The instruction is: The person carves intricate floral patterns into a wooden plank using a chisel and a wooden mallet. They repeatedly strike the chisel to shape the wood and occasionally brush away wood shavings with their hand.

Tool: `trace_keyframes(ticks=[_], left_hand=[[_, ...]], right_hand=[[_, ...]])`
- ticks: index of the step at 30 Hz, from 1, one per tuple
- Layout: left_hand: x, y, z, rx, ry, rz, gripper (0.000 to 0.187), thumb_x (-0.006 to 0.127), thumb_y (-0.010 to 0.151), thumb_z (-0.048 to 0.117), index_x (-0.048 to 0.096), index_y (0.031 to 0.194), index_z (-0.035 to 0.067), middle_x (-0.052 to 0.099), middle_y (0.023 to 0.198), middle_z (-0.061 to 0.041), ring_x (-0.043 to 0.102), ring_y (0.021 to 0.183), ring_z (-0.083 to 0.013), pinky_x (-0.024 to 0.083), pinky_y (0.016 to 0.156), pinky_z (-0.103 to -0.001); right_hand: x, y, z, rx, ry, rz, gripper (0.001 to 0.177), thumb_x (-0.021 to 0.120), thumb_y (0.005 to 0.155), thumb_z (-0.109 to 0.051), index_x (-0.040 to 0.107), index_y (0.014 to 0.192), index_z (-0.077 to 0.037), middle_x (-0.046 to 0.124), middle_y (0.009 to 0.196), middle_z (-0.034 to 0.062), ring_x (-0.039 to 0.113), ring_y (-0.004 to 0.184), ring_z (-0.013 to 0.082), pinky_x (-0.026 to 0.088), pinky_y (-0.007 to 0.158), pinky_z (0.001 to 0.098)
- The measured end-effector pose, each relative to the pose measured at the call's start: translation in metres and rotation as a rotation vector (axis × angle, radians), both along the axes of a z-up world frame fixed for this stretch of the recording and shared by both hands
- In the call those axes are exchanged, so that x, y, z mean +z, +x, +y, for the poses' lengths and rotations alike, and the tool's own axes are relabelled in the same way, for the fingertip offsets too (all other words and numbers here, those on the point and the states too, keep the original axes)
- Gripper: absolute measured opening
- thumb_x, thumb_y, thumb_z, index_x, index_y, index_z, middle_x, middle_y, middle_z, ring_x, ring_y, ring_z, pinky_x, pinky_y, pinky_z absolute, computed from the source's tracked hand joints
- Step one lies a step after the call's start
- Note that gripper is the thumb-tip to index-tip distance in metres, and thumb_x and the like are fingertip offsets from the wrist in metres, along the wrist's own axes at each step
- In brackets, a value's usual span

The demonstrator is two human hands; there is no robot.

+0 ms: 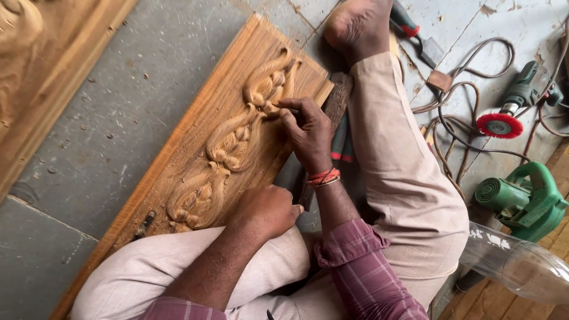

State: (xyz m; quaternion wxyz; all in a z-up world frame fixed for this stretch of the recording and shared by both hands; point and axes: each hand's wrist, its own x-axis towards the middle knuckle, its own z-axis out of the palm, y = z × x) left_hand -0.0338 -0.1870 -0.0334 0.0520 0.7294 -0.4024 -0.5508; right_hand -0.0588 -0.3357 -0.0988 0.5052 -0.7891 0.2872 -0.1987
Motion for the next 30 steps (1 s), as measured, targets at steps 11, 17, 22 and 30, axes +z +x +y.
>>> trace_keyframes(ticks=[11,17,22,30], left_hand=[[0.005,-0.001,0.001,-0.033,0.004,-0.024,0.038,0.06,0.101,0.044,0.075,0.106,0.009,0.074,0.108,-0.015,0.071,0.107,-0.0298,0.054,0.098,-0.048],[0.009,0.001,0.0,-0.045,0.002,-0.018,0.037,0.06,0.101,0.043,0.074,0.109,0.009,0.074,0.108,-0.015,0.071,0.108,-0.0294,0.054,0.098,-0.048],[0.012,0.001,0.0,-0.052,0.015,-0.012,0.036,0.06,0.101,0.043,0.071,0.111,0.01,0.074,0.106,-0.014,0.072,0.106,-0.0281,0.055,0.098,-0.048],[0.011,0.0,0.0,-0.037,-0.02,-0.033,0.035,0.06,0.101,0.042,0.07,0.112,0.01,0.073,0.106,-0.013,0.071,0.106,-0.0282,0.055,0.097,-0.048]], right_hand=[[-0.003,0.005,-0.002,0.067,-0.022,0.006,0.012,0.068,0.104,-0.017,0.073,0.11,-0.008,0.077,0.096,0.0011,0.075,0.087,0.0068,0.063,0.078,0.0232],[-0.006,0.005,-0.001,0.06,-0.074,-0.004,0.012,0.069,0.104,-0.016,0.074,0.11,-0.008,0.076,0.095,0.0014,0.074,0.086,0.0075,0.062,0.077,0.0237],[-0.008,0.005,0.0,0.059,-0.105,0.013,0.011,0.069,0.103,-0.016,0.074,0.109,-0.008,0.074,0.093,0.0012,0.073,0.084,0.0077,0.062,0.076,0.0237],[-0.009,0.004,-0.001,0.072,-0.106,0.003,0.011,0.069,0.104,-0.017,0.074,0.109,-0.008,0.074,0.095,0.001,0.073,0.086,0.0078,0.062,0.076,0.0239]])
